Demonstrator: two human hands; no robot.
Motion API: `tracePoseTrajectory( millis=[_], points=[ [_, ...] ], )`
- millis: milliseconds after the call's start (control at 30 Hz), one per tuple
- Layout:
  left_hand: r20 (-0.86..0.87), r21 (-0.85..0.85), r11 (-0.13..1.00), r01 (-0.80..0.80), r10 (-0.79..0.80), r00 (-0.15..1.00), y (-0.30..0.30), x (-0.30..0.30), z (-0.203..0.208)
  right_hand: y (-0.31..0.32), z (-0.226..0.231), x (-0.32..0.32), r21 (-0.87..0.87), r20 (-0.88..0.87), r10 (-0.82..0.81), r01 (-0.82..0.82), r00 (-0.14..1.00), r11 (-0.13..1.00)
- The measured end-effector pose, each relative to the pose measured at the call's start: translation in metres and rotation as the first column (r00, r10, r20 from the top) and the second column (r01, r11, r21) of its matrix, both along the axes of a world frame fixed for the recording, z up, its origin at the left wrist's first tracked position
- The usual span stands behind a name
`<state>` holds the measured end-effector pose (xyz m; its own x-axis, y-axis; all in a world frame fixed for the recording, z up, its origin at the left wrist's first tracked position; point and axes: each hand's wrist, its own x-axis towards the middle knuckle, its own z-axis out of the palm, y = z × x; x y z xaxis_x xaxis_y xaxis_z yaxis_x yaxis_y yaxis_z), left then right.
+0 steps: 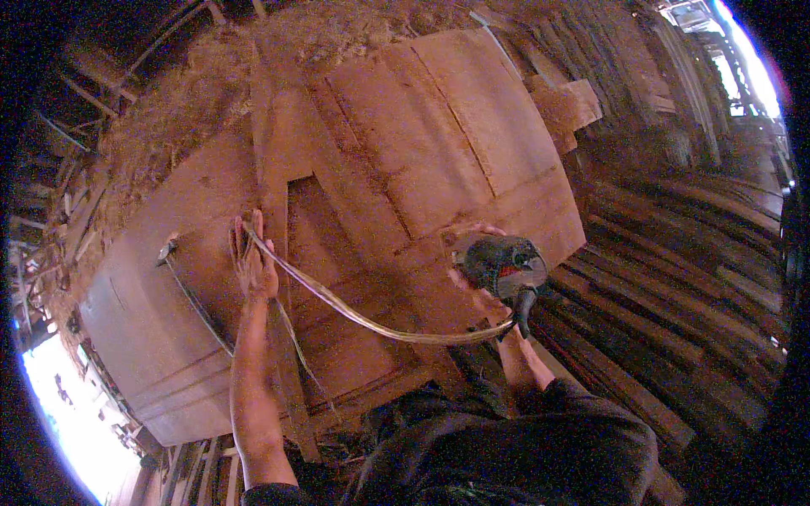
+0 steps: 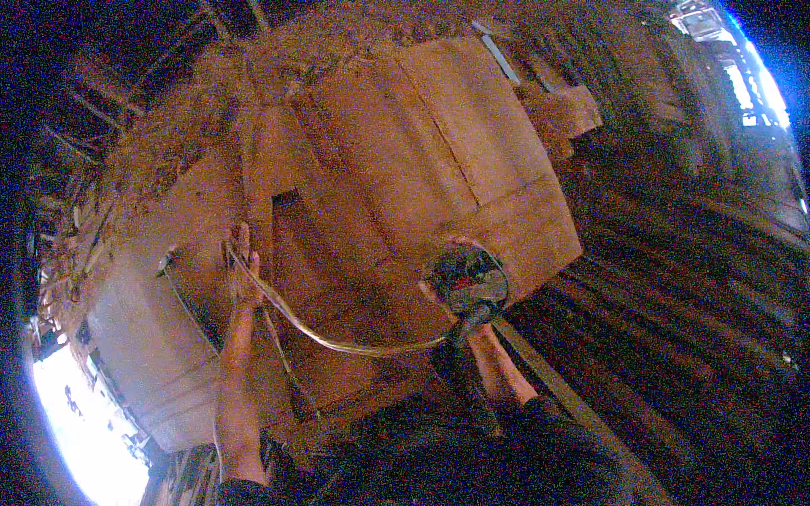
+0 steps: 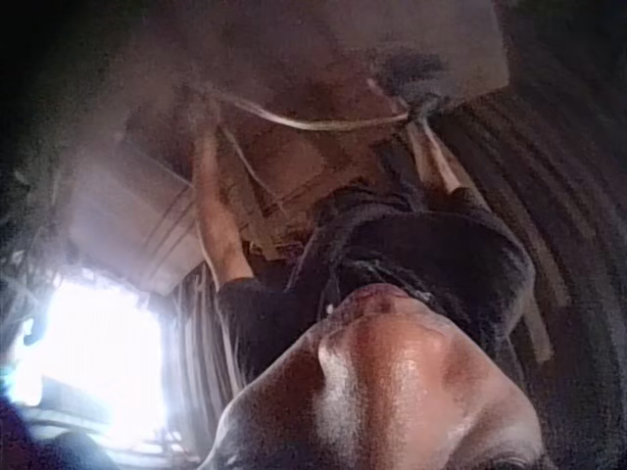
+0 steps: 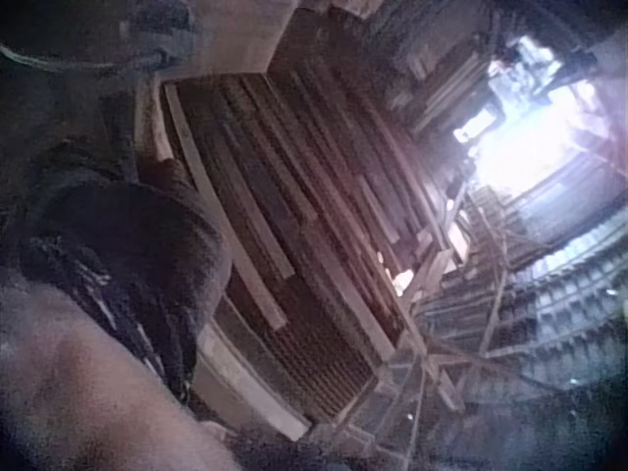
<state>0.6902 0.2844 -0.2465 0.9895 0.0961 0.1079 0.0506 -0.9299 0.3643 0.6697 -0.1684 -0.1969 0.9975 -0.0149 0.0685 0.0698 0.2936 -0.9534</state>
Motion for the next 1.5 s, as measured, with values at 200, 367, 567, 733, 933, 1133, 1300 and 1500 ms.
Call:
tracePoseTrajectory(
  millis=[200,367,567,733,933,1133,1300,1500],
  points=[
    [0.012,-0.015,1.0,0.019,-0.019,1.0,0.002,-0.002,-0.033,-0.011,-0.015,-0.021,-0.131,-0.077,-0.007,-0.003,0.997,0.991],
    [-0.103,0.007,0.998,-0.057,0.058,0.993,0.003,-0.007,-0.038,-0.006,-0.045,-0.007,-0.163,-0.109,0.052,-0.069,0.993,0.984],
    [0.134,0.02,1.0,0.001,-0.004,0.991,-0.011,-0.011,-0.059,-0.003,-0.073,0.013,-0.231,-0.116,0.117,-0.141,0.986,0.963],
    [0.204,-0.031,0.999,-0.011,0.018,0.979,-0.02,-0.01,-0.051,-0.005,-0.078,0.02,-0.265,-0.121,0.144,-0.171,0.982,0.949],
    [0.2,0.022,1.0,0.01,-0.014,0.98,-0.055,-0.023,-0.041,-0.027,-0.069,0.02,-0.285,-0.124,0.167,-0.197,0.978,0.938],
    [0.212,0.076,0.991,-0.114,0.095,0.973,-0.052,-0.019,-0.05,-0.026,-0.062,0.032,-0.303,-0.137,0.203,-0.236,0.97,0.923],
    [0.017,-0.04,0.992,-0.122,0.123,0.992,-0.077,-0.014,0.003,-0.033,-0.053,0.04,-0.323,-0.147,0.2,-0.238,0.969,0.916],
    [0.035,-0.022,0.996,-0.09,0.091,0.995,-0.076,-0.019,0.007,-0.032,-0.04,0.048,-0.304,-0.128,0.174,-0.205,0.976,0.93]
  ],
)
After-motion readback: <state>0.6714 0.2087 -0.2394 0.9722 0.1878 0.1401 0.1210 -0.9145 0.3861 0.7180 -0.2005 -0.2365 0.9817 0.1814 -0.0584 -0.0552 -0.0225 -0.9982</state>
